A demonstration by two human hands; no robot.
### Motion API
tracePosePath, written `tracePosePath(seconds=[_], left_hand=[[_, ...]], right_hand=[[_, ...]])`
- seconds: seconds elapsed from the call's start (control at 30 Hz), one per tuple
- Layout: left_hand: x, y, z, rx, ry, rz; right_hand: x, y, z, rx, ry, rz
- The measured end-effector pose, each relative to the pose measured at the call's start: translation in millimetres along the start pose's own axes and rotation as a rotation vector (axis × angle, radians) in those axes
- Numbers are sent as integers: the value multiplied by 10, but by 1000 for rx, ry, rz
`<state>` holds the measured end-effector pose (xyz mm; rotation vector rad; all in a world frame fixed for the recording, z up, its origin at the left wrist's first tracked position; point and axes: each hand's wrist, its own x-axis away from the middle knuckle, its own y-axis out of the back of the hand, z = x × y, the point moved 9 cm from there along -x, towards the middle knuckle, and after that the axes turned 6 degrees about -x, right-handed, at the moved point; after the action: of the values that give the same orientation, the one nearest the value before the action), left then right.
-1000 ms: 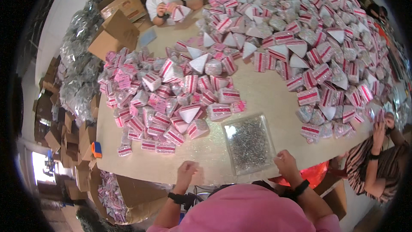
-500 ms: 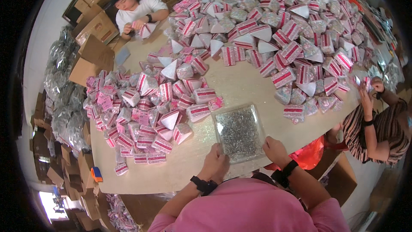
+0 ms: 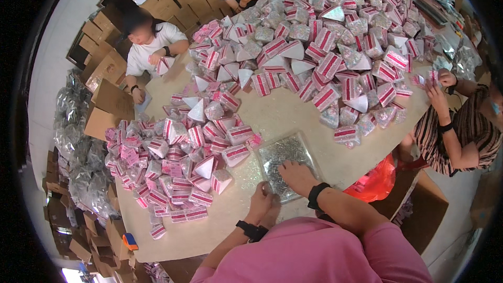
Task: Picking small items from a tray and packing them into small triangular plastic packages.
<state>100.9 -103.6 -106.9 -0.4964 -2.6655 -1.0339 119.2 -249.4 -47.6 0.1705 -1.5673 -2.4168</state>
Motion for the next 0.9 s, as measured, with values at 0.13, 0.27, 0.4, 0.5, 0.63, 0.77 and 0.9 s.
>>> tracePosePath(seconds=[0.13,0.27,0.4,0.5,0.63,0.77,0.9], left_hand=[[-10,-6,-6,130,73,84],[-53,29,9,161,43,73],[-204,-21,44,192,-52,89],[-294,-54,30,152,-112,74],[-322,-129,52,128,-46,175],[-343,-237,238,439,10,222],[-270,-160,181,406,48,250]], right_hand=[[-7,6,-55,-110,62,-14],[-34,124,-43,-182,-10,-26],[-92,125,-177,-290,-58,-67],[-109,254,-250,-376,-127,-154],[-91,367,-348,-485,-135,-230],[-70,323,-528,-651,-206,-276],[-90,270,-558,-578,-223,-177]])
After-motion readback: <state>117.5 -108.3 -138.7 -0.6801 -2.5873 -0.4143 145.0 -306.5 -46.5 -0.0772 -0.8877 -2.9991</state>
